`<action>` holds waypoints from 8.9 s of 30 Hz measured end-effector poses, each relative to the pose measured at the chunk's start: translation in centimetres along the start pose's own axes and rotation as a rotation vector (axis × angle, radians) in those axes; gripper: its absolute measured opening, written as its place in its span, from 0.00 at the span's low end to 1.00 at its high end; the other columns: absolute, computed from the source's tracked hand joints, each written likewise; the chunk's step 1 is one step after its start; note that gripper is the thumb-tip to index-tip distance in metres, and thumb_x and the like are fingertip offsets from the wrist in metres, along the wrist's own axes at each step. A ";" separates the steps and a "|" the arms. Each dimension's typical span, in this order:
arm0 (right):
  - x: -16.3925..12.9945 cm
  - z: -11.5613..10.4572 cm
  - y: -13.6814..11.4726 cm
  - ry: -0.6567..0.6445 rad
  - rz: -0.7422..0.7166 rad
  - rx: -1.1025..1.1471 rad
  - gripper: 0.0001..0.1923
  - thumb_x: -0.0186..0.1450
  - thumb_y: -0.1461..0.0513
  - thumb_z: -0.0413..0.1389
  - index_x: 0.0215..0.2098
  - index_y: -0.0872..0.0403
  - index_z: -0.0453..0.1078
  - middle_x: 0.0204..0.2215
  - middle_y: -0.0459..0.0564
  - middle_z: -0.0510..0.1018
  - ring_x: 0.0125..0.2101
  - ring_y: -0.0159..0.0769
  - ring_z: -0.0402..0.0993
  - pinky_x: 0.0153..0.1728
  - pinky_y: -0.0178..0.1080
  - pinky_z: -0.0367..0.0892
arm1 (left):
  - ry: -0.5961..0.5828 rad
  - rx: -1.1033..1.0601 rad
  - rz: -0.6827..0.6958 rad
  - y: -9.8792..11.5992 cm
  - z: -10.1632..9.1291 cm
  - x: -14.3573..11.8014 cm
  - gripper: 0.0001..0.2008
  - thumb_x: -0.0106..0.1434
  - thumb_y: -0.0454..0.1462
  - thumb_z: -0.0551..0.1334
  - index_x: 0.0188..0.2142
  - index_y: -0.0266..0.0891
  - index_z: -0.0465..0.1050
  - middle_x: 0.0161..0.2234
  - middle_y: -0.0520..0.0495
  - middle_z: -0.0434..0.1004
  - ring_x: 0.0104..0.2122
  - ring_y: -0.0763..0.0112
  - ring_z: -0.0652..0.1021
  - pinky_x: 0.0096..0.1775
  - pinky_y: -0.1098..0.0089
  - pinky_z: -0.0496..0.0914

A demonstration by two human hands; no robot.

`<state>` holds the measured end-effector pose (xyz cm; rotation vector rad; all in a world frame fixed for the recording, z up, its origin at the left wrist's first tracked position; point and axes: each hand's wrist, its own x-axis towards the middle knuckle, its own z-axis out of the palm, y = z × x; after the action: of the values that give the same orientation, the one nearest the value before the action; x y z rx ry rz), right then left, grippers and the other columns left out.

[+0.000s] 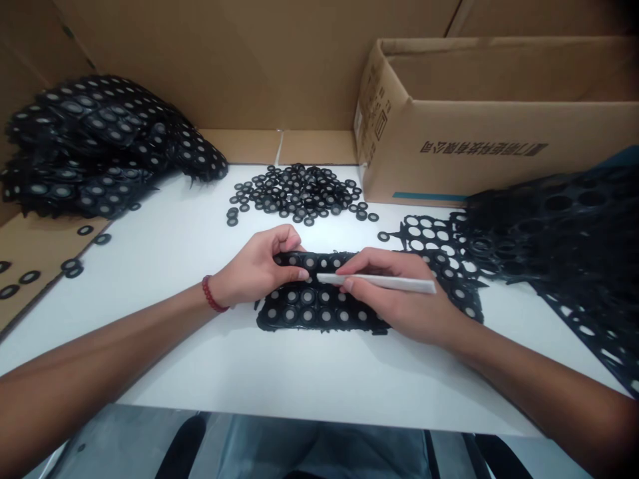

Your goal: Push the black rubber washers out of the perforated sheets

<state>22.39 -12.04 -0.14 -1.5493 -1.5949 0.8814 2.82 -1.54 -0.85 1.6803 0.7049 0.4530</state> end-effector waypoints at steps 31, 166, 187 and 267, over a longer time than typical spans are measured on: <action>-0.5 -1.3 0.8 0.071 -0.022 0.072 0.03 0.57 0.64 0.58 0.31 0.54 0.72 0.26 0.45 0.79 0.29 0.33 0.74 0.31 0.35 0.66 | -0.110 0.450 0.028 1.3 0.7 1.3 0.15 0.54 0.35 0.62 0.40 0.41 0.60 0.31 0.53 0.77 0.24 0.75 0.69 0.28 0.73 0.63; -1.5 -3.8 2.6 0.133 0.001 0.042 0.06 0.58 0.62 0.58 0.34 0.52 0.76 0.27 0.44 0.80 0.30 0.32 0.74 0.32 0.34 0.65 | -0.275 0.587 0.153 1.6 2.2 4.3 0.19 0.59 0.37 0.58 0.50 0.43 0.61 0.37 0.51 0.74 0.36 0.68 0.71 0.42 0.67 0.64; -1.7 -2.8 2.2 0.080 0.010 -0.068 0.08 0.58 0.59 0.57 0.32 0.52 0.76 0.21 0.44 0.75 0.20 0.29 0.64 0.20 0.32 0.57 | -0.220 0.079 0.040 1.1 2.3 4.0 0.18 0.51 0.31 0.65 0.42 0.39 0.64 0.24 0.54 0.72 0.22 0.78 0.69 0.27 0.76 0.63; -2.3 -5.9 4.5 0.205 -0.001 0.188 0.08 0.57 0.61 0.59 0.35 0.52 0.77 0.30 0.48 0.81 0.33 0.36 0.77 0.37 0.38 0.69 | -0.261 0.613 0.039 2.6 4.0 6.0 0.14 0.56 0.46 0.60 0.30 0.36 0.72 0.26 0.53 0.71 0.27 0.71 0.68 0.31 0.71 0.62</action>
<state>29.74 -14.25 -1.25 -1.4556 -1.3288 0.8186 10.37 -0.73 0.33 2.2789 0.6533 0.0294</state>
